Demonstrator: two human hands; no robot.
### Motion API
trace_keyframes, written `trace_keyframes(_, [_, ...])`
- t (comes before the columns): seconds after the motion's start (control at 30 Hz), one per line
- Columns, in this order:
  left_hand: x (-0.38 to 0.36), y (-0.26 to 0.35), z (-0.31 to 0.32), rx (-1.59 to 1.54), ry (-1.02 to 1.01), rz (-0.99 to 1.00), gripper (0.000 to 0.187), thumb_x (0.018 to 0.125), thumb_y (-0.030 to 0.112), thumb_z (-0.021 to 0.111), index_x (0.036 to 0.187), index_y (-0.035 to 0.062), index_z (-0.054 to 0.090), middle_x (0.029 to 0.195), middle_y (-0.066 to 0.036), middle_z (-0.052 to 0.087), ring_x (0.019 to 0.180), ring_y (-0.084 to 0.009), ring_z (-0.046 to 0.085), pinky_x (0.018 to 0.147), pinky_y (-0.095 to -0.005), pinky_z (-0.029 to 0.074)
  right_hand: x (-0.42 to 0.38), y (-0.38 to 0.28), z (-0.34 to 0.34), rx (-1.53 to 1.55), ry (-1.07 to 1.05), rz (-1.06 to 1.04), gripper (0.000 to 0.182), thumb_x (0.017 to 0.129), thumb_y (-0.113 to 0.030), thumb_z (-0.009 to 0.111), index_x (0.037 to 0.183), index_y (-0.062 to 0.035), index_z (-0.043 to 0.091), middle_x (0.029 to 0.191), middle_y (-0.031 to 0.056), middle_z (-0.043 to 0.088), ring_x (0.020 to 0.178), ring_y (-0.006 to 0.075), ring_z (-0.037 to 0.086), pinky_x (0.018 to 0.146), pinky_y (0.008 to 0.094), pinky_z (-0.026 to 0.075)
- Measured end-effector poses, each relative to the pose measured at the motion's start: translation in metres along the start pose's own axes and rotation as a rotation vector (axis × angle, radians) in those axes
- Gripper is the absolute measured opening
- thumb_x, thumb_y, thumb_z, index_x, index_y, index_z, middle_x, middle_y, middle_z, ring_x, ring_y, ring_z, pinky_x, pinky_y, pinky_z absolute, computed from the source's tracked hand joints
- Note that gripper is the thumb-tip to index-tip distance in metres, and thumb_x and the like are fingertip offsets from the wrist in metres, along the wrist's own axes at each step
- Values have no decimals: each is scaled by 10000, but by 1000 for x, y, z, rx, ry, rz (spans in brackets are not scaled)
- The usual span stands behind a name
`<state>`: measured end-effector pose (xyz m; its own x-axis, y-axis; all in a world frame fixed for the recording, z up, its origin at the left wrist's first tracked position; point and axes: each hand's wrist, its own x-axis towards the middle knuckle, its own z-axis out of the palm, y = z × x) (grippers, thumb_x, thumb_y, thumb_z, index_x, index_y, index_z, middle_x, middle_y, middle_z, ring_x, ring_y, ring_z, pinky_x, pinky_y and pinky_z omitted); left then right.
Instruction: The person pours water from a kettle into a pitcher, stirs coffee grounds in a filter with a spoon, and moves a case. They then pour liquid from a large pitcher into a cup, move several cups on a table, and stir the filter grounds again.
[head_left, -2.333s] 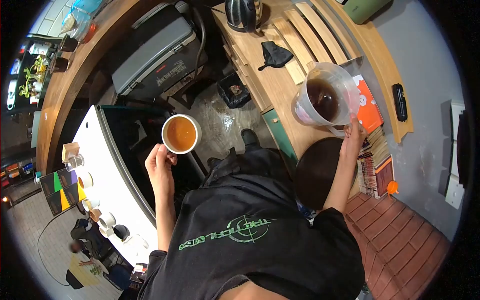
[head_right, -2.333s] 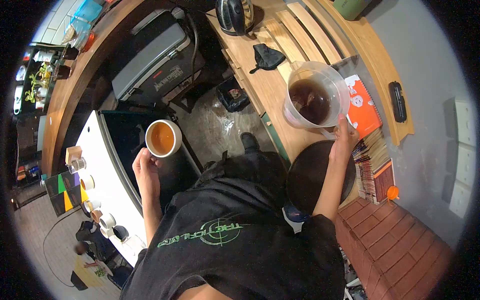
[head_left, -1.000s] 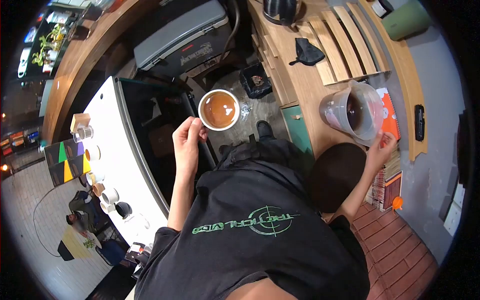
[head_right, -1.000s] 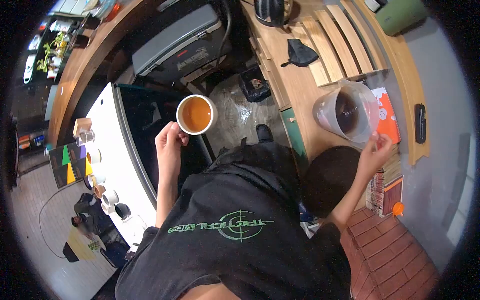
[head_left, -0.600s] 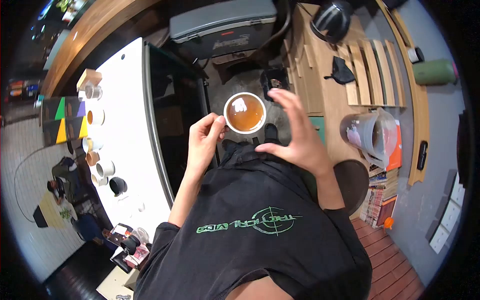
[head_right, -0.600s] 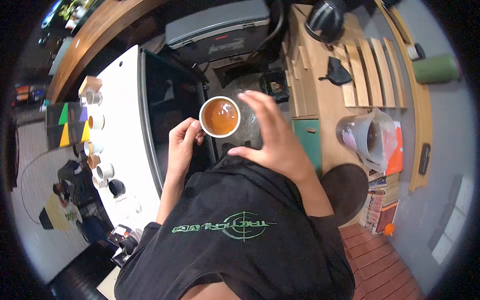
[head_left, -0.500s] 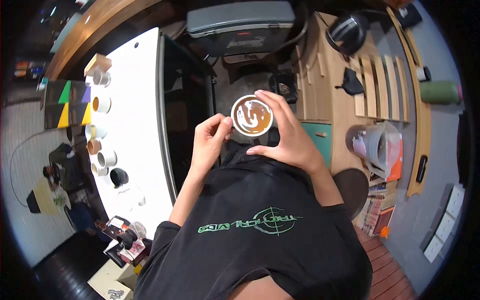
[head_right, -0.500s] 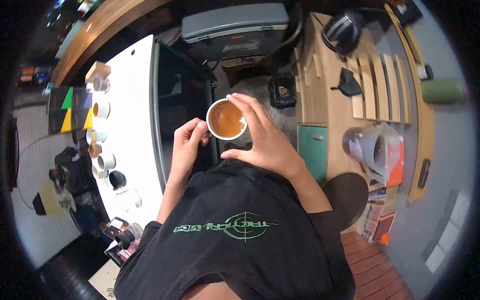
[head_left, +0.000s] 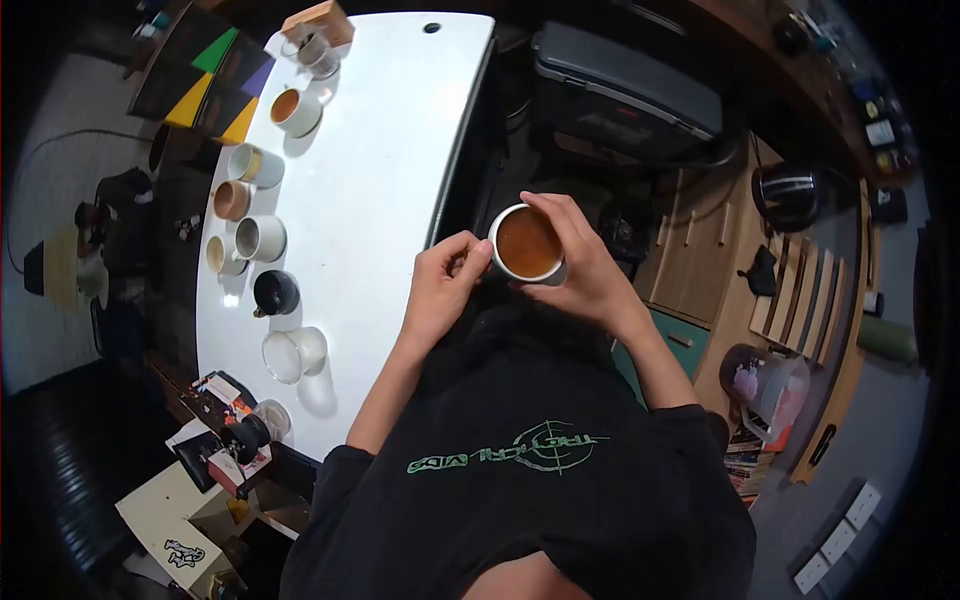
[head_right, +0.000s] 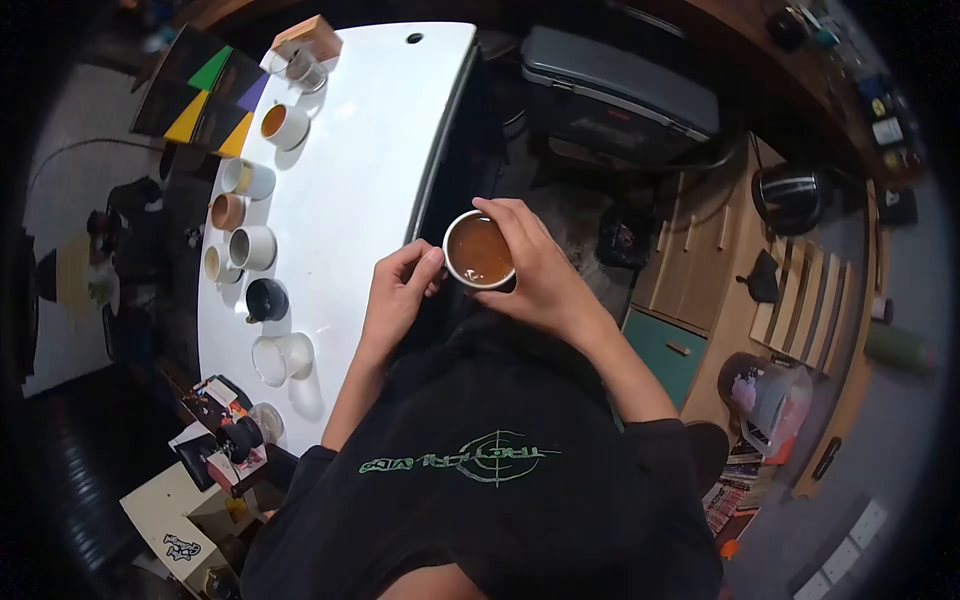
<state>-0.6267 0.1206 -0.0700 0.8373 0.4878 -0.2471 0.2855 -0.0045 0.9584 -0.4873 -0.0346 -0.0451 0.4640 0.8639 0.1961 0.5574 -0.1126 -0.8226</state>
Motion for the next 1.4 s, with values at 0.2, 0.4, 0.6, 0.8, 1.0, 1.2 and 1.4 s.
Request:
trace_keyframes(0.2, [8, -4, -38, -28, 188, 16, 297, 970, 228, 634, 779, 2, 605, 579, 21, 507, 521, -31, 447, 495, -215, 333, 55, -22, 22, 17, -126, 5, 814, 644, -12, 827, 1358, -47, 439, 1320, 129, 473, 1228, 322, 529, 1013, 384, 480])
trace_keyframes(0.4, [29, -10, -54, -47, 374, -58, 224, 963, 218, 652, 882, 14, 611, 711, 14, 585, 575, -33, 538, 499, -198, 392, 109, -13, 41, 28, -219, -32, 767, 645, -31, 799, 1324, -32, 441, 1273, 153, 493, 1204, 364, 505, 992, 416, 459])
trace_keyframes(0.6, [59, -23, -74, -87, 514, -74, 232, 948, 219, 672, 898, 6, 595, 729, -28, 618, 573, -73, 583, 516, -219, 440, 166, 12, 67, 58, -315, -179, 774, 638, -25, 792, 1325, -21, 433, 1280, 165, 480, 1192, 373, 508, 987, 417, 464])
trace_keyframes(0.8, [78, -65, -117, -187, 671, 52, 276, 958, 230, 655, 985, -42, 619, 1079, -91, 546, 768, -159, 649, 672, -255, 528, 210, 48, 109, 20, -409, -341, 782, 627, -63, 826, 1307, -7, 445, 1265, 165, 499, 1142, 377, 539, 980, 422, 478])
trace_keyframes(1.0, [52, -71, -147, 348, 954, -51, 265, 943, 244, 659, 1020, -7, 622, 999, -75, 590, 819, -149, 608, 695, -279, 509, 235, 62, 141, 55, -472, -355, 767, 628, -29, 817, 1300, -7, 448, 1269, 158, 496, 1173, 346, 539, 1005, 391, 483])
trace_keyframes(1.2, [1, -57, -156, 772, 1204, -154, 609, 808, 248, 773, 1278, 3, 474, 1290, -177, 423, 1204, -359, 424, 1042, -481, 349, 253, 68, 167, 44, -504, -336, 742, 651, -47, 808, 1298, -4, 448, 1266, 156, 496, 1177, 340, 538, 1018, 389, 482])
trace_keyframes(1.4, [-8, -83, -179, 912, 1224, -464, 907, 767, 370, 797, 1451, 59, 289, 1450, -246, 274, 1350, -447, 296, 1101, -570, 284, 267, 66, 184, 7, -530, -332, 742, 671, -113, 806, 1311, -3, 447, 1271, 159, 495, 1184, 337, 537, 1027, 392, 476])
